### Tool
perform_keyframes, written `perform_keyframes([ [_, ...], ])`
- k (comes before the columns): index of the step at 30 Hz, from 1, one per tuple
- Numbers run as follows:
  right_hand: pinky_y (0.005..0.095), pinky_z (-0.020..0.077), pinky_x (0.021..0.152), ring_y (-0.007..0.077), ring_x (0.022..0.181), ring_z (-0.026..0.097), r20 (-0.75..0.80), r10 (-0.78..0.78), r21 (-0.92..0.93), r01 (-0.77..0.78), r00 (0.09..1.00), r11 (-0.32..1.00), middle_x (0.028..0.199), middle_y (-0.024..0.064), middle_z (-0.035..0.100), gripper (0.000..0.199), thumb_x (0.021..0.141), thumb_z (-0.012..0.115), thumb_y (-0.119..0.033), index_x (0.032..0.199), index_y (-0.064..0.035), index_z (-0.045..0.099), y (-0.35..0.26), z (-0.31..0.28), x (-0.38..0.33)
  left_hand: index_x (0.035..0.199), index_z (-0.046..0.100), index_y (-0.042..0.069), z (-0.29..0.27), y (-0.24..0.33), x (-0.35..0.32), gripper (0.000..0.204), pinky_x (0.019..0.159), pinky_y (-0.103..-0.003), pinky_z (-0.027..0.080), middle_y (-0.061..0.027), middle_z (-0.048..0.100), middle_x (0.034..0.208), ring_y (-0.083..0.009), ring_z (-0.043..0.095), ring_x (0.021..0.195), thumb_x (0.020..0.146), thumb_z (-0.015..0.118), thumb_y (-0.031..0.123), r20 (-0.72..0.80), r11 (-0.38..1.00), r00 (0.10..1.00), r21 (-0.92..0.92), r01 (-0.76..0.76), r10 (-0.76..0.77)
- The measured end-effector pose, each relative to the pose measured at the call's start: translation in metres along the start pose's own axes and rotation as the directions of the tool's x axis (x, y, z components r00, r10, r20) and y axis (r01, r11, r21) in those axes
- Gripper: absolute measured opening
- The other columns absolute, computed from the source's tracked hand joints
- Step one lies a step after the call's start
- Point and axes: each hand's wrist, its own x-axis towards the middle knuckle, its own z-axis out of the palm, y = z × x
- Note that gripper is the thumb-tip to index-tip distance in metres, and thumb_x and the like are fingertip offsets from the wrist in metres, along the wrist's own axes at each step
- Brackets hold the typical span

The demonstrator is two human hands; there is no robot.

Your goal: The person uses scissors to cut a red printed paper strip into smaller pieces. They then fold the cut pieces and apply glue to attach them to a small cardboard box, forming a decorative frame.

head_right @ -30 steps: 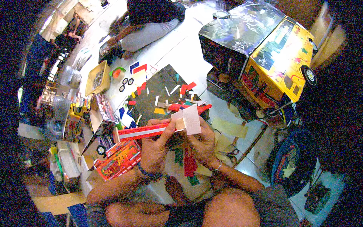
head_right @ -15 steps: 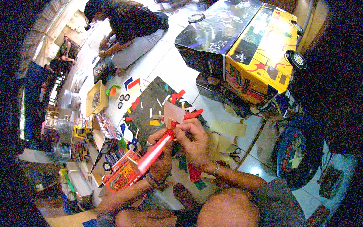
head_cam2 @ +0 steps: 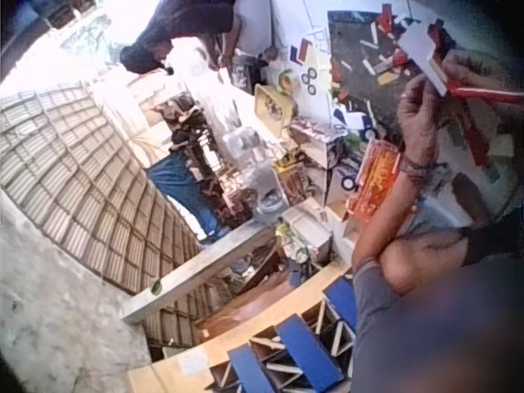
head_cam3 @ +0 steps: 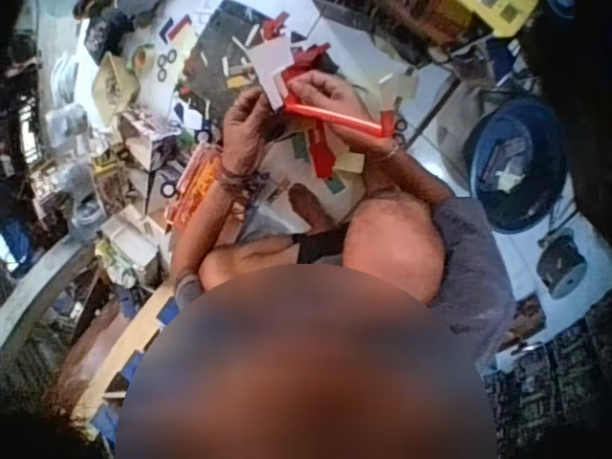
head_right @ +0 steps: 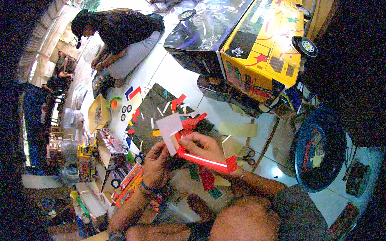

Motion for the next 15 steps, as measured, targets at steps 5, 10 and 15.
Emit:
perform_keyframes([
  [5,0.0254,0.0511,0.077,0.0068,0.086,0.06,0.013,0.022,-0.095,-0.021,1.0,0.995,0.094,0.0007,0.066,0.027,0.1,0.061,-0.028,0.106,-0.0025,0.065,0.0,0.002,-0.002,0.111,0.066,0.003,0.003,-0.001,-0.004,0.018,0.08,-0.03,0.058,-0.0055,0.07,0.104,-0.0138,0.067,0.091,0.093,0.068,0.007,-0.025,1.0,1.0,-0.026,0.008,-0.008],
  [10,0.0286,0.047,0.072,0.0111,0.082,0.057,0.006,-0.259,-0.415,0.238,0.966,0.878,0.088,0.0025,0.059,0.021,0.098,0.064,-0.025,0.097,-0.0034,0.065,-0.002,0.0,-0.005,0.103,0.07,0.002,-0.001,0.009,-0.005,0.014,0.079,-0.028,0.057,-0.0025,0.071,0.096,-0.0106,0.066,0.088,0.09,0.072,0.007,-0.05,0.956,0.999,0.293,0.009,0.006],
  [15,0.0309,0.0455,0.072,0.0171,0.082,0.057,0.037,-0.369,-0.557,0.326,0.929,0.764,0.087,0.0073,0.056,0.018,0.096,0.065,-0.02,0.099,-0.0028,0.066,0.002,0.0,-0.008,0.099,0.071,0.002,0.0,0.016,-0.005,0.011,0.078,-0.023,0.053,-0.0025,0.071,0.093,-0.0074,0.063,0.084,0.089,0.074,0.006,-0.048,0.949,0.999,0.313,0.039,-0.025],
])
